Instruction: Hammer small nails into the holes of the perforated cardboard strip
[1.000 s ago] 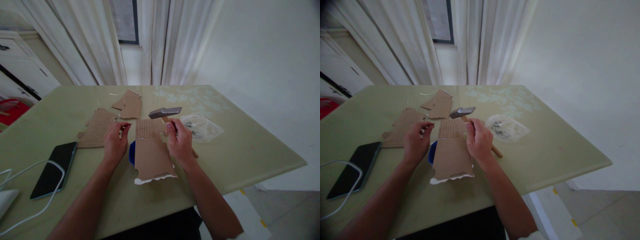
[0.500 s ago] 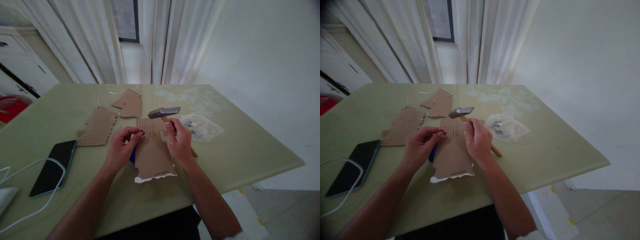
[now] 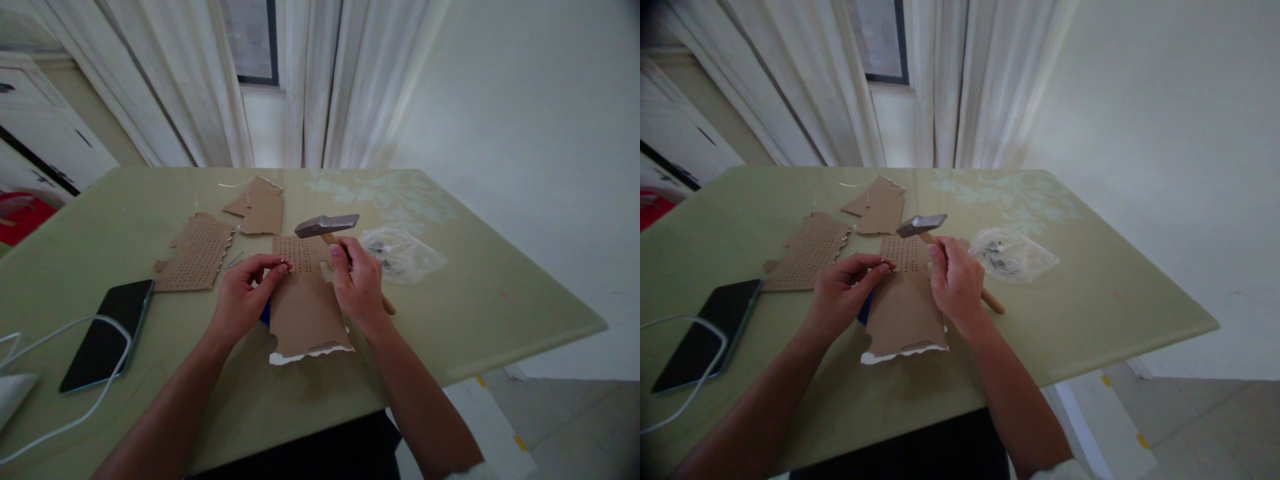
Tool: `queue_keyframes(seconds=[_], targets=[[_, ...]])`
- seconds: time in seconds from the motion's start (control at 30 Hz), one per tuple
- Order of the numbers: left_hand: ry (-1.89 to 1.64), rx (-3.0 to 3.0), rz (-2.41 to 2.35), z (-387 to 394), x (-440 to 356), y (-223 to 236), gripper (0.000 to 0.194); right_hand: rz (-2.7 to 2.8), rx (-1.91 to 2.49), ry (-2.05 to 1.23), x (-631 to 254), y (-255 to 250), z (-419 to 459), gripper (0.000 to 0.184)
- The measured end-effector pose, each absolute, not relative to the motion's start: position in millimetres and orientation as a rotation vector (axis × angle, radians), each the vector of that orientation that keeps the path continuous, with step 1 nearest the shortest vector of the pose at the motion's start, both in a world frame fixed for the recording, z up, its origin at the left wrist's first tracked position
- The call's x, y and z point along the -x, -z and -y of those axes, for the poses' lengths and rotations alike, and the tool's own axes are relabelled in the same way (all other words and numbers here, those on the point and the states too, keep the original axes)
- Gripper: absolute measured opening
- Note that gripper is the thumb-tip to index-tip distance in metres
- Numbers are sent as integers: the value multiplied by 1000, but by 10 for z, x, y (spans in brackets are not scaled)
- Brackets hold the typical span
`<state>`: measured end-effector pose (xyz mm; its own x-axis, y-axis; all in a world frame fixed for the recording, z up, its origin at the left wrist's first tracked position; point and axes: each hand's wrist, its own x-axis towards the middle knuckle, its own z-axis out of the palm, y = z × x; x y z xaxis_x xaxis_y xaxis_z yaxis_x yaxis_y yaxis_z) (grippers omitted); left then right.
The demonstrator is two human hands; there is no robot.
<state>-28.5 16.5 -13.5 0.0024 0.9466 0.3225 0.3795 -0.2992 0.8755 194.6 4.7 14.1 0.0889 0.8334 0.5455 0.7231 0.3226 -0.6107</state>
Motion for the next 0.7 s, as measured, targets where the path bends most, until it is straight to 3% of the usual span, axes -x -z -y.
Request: queue_keyframes(seconds=[0.7], targets=[[-1339, -1787, -1329, -156, 264, 127, 15, 1671, 1401, -126, -1949, -82, -71, 33]])
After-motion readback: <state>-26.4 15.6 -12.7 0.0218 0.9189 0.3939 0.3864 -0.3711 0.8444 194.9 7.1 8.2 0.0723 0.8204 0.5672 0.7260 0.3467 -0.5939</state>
